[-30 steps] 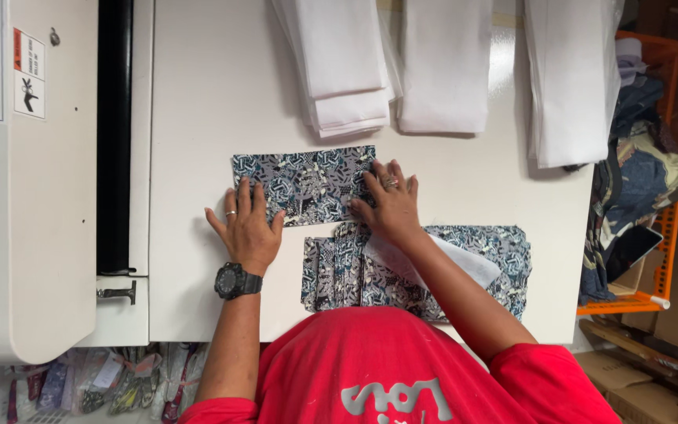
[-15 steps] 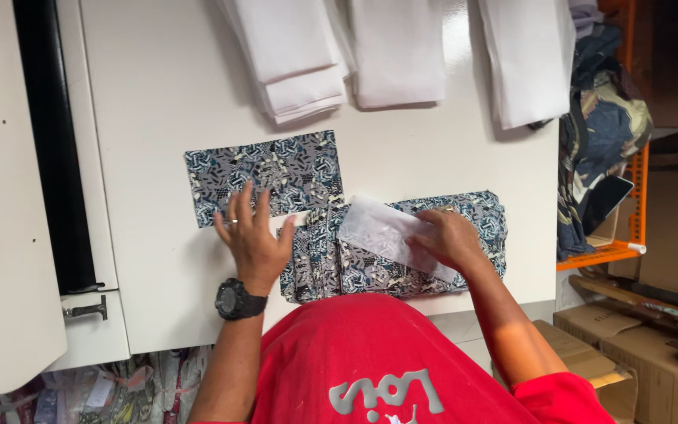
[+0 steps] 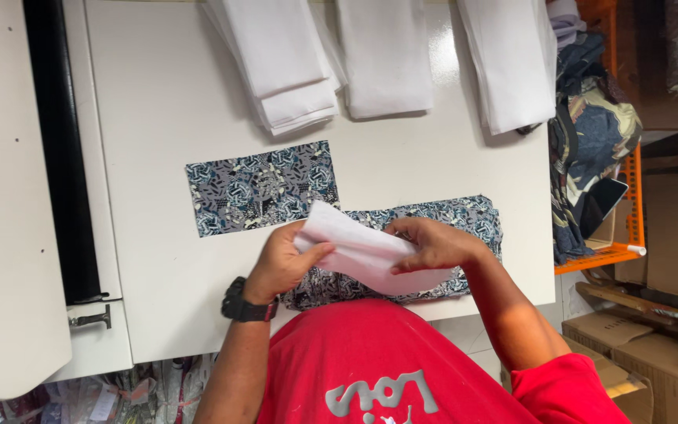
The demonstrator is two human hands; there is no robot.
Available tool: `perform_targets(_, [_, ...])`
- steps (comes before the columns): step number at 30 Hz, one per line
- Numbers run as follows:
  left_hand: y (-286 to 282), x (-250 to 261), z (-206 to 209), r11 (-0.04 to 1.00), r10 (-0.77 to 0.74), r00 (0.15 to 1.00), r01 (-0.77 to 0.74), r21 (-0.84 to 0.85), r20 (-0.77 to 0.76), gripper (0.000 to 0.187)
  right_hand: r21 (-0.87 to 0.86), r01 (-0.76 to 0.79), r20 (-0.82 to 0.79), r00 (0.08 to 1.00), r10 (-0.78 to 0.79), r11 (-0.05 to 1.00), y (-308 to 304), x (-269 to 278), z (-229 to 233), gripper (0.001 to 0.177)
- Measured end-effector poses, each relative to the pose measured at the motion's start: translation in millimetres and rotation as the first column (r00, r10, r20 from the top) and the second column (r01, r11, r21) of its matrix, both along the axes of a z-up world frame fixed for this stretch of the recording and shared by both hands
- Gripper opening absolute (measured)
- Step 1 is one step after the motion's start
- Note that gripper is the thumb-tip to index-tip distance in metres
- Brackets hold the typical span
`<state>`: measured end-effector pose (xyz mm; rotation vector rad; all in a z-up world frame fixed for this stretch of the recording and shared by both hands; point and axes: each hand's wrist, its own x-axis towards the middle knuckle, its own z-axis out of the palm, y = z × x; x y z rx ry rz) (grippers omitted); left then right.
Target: The person folds a patterned fabric on a white table, then handles white fabric pieces, separating and stacking them. The person continues folding the patterned fabric and arranging the white pieces into neat piles.
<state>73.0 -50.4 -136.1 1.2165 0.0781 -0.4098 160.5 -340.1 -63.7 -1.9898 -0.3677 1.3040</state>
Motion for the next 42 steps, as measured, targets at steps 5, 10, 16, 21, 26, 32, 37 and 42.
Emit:
perform_targets(5, [58.3,-26.4,-26.9,0.941,0.178,0.982,-0.190,0.279,0.067,0.023,-0.034,0.120,-0.059,0.991,-0.122,0.992,20.3,11.2,-40.7,0.035])
perform_targets(10, [93.2,-29.4,-67.0,0.845,0.349,0.937,-0.323,0.425,0.018,0.018,-0.182,0.083,0.086,0.994,-0.068,0.980,71.6,35.6,-87.3,0.038])
perform_targets(16, [123.0,15.7,-74.9,0.602,0.491,0.860,-0.452,0.658,0.141,0.018,0.064,0.428,0.116,0.894,-0.433,0.901,127.5,82.1,-111.4,0.040])
perform_targets(21, [135.8,39.1,-53.2,0.419,0.424,0.900,-0.290,0.861,0.097,0.023,-0.032,0.511,0.239,0.839,-0.490,0.859,142.5,85.2,-129.1,0.048])
perform_targets(26, [141.1,43.0,-64.3,0.483,0.485,0.872,-0.331,0.811,0.067,0.023,0.092,0.586,0.227,0.775,-0.590,0.805,134.8,83.1,-152.7,0.039])
perform_targets(32, [157.8,40.1,-82.7,0.693,0.499,0.865,-0.435,0.575,0.054,0.037,0.296,0.622,0.187,0.706,-0.683,0.724,139.0,97.0,-151.4,0.039])
perform_targets(37, [154.0,44.1,-87.2,0.483,0.460,0.878,-0.372,0.793,0.132,0.020,-0.015,0.566,0.415,0.753,-0.510,0.824,150.4,95.6,-134.3,0.070])
perform_targets(42, [150.5,39.8,-95.2,0.326,0.452,0.883,-0.295,0.898,0.126,0.014,-0.064,0.539,0.393,0.787,-0.475,0.840,143.1,78.9,-127.2,0.081])
